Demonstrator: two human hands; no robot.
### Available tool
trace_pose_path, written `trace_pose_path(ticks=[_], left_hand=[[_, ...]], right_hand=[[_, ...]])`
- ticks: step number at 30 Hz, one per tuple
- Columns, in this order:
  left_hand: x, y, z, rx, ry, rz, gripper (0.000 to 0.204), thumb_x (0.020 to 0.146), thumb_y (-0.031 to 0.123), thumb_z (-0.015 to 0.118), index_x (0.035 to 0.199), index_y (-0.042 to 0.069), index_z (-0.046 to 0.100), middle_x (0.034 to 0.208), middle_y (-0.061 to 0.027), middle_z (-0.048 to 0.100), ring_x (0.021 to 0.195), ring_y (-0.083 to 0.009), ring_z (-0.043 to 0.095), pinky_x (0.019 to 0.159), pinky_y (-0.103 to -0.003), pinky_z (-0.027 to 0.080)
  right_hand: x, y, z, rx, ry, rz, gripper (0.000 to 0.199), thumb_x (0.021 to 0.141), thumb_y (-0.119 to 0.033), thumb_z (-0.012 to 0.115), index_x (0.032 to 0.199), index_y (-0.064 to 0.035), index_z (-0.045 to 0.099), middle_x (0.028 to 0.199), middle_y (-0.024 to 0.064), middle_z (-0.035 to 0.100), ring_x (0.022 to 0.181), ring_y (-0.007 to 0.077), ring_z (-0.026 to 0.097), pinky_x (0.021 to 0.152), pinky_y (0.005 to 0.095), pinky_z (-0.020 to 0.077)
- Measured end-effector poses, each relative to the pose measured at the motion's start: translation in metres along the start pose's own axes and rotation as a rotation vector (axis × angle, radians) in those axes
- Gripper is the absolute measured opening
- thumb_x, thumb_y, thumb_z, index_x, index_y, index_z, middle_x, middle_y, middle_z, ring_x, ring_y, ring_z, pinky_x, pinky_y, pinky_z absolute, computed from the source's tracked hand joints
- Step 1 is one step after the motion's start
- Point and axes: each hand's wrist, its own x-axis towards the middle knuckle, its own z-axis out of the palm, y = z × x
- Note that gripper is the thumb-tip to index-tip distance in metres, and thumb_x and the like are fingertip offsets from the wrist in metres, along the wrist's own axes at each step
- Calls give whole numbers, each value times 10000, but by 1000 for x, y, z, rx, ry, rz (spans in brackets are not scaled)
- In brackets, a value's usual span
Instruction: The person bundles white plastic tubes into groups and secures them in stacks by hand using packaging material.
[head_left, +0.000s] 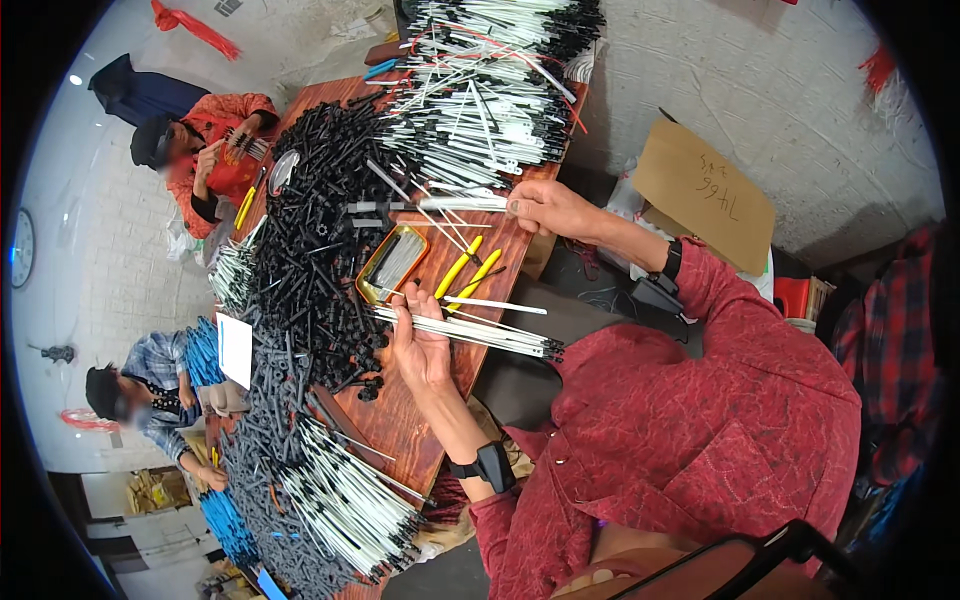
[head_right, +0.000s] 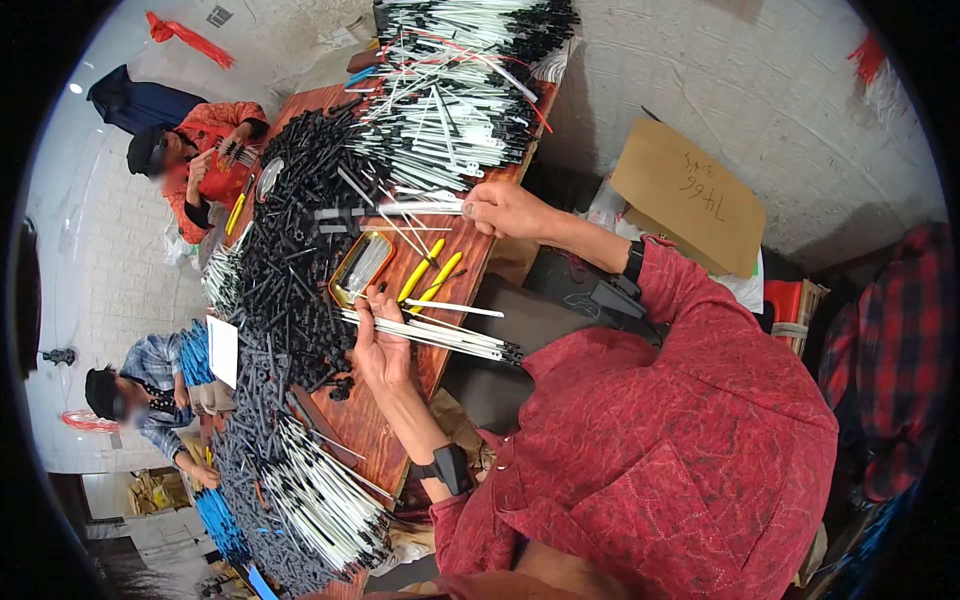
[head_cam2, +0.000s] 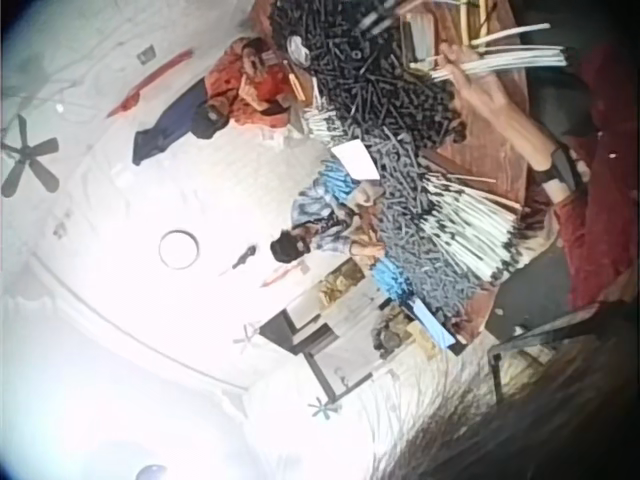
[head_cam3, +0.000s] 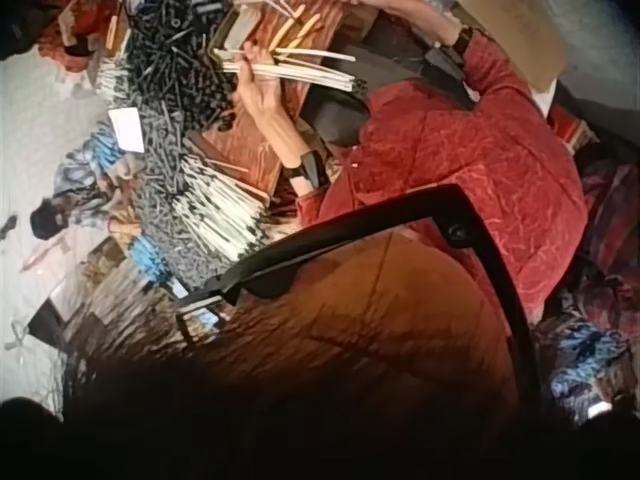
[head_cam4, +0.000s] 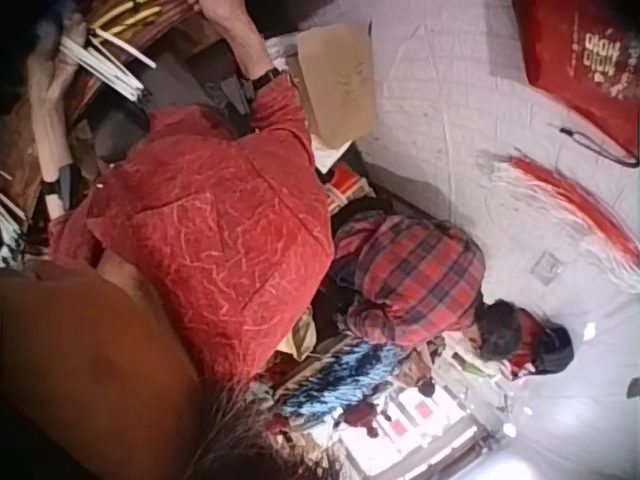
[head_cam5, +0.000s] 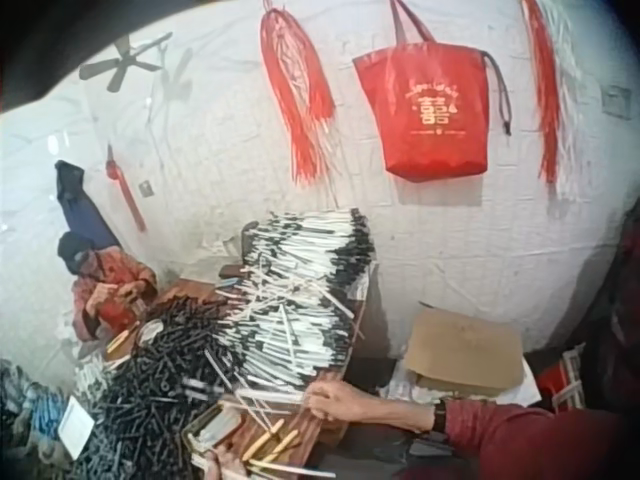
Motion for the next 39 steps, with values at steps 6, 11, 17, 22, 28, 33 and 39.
trace_pose_path(ticks=[6,11,17,22,28,33,39], left_hand=[[6,-4,5,13,-18,-37,249,969,84,553,1204,2,551,1317,-199,559,1179,-292,577,1031,-407,503],[7,-14,12,31,24,-45,272,973,85,545,1227,-10,520,1369,-218,507,1197,-313,561,1038,-409,498],[5,-15,10,18,23,-21,238,979,56,515,1206,-10,526,1396,-217,483,1220,-335,545,1015,-415,518],[4,-10,14,106,-25,66,313,964,94,568,1258,11,501,1387,-201,494,1266,-298,505,1100,-421,426],[8,-14,24,145,114,183,327,947,96,600,1261,57,519,1326,-155,541,1258,-273,508,1115,-417,402],[12,-14,14,171,168,208,336,933,107,627,1254,85,534,1249,-117,581,1190,-251,546,1072,-415,442],[13,-10,4,132,182,196,214,924,84,626,1129,21,618,1078,-108,669,1005,-232,648,933,-387,564]], right_hand=[[-7,6,-10,273,-200,244,262,1011,-279,493,984,-22,539,622,-70,389,524,39,323,469,205,268],[1,0,4,396,-231,234,269,1015,-286,492,981,-25,545,617,-71,381,528,34,319,469,200,250],[4,-6,21,255,-287,155,255,1012,-273,491,969,-29,551,629,-69,391,536,31,314,471,204,244],[-5,-4,19,197,-373,118,237,1010,-250,485,974,-25,548,646,-58,430,553,32,347,482,207,274],[-10,3,18,19,-323,112,283,980,-290,523,962,-19,599,662,-28,503,555,50,404,496,221,332],[-12,7,23,-115,-217,28,264,971,-273,531,968,-21,609,652,-8,547,564,73,464,512,256,378],[-15,-13,32,-239,-70,-102,215,986,-223,541,947,-12,561,638,-20,528,569,64,501,486,238,392]])
